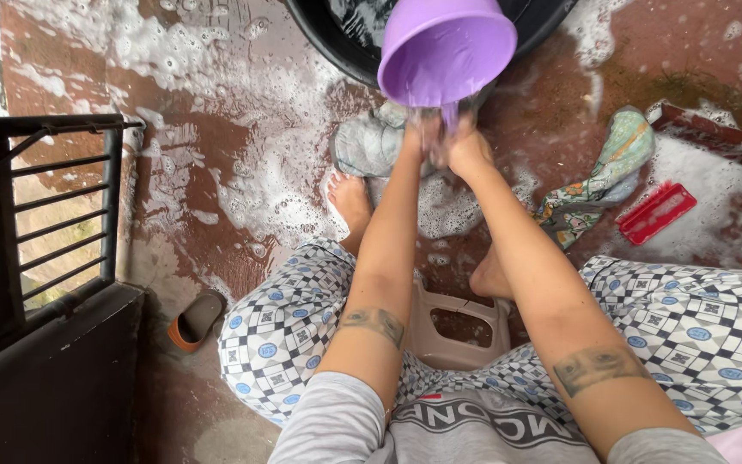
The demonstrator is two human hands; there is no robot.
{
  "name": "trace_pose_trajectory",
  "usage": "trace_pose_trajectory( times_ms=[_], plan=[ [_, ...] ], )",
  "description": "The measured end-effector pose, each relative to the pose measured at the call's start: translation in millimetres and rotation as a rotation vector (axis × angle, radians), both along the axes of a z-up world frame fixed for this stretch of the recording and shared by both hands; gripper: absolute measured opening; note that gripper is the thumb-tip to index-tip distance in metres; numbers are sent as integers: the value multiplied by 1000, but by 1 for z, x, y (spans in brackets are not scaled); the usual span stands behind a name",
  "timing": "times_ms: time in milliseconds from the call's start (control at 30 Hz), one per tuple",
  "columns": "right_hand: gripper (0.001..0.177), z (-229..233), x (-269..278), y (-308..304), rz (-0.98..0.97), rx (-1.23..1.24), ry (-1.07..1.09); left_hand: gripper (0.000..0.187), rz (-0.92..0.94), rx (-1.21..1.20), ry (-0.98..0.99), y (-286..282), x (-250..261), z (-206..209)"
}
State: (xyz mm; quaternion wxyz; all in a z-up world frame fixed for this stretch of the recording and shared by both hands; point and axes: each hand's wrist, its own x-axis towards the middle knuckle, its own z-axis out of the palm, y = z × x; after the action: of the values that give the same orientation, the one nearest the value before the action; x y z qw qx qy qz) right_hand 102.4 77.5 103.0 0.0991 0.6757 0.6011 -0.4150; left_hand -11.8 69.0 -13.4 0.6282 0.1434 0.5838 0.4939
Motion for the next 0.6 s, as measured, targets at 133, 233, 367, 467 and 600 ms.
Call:
trace_pose_trajectory(
  times_ms=[133,233,367,467,600],
  plan=[
    [40,48,1,-7,48,62,-30,19,-423,74,1042,-6,13,18],
    [25,73,18,-19,-184,278,146,37,-104,-265,515,-24,54,41],
    [26,60,30,17,-124,408,430,40,-464,191,453,-87,112,66],
    [26,55,32,38,-344,278,759,38,-682,-99,455,-78,114,60],
    [27,84,47,50,-450,179,504,44,-103,-243,1078,-70,0,29]
  ],
)
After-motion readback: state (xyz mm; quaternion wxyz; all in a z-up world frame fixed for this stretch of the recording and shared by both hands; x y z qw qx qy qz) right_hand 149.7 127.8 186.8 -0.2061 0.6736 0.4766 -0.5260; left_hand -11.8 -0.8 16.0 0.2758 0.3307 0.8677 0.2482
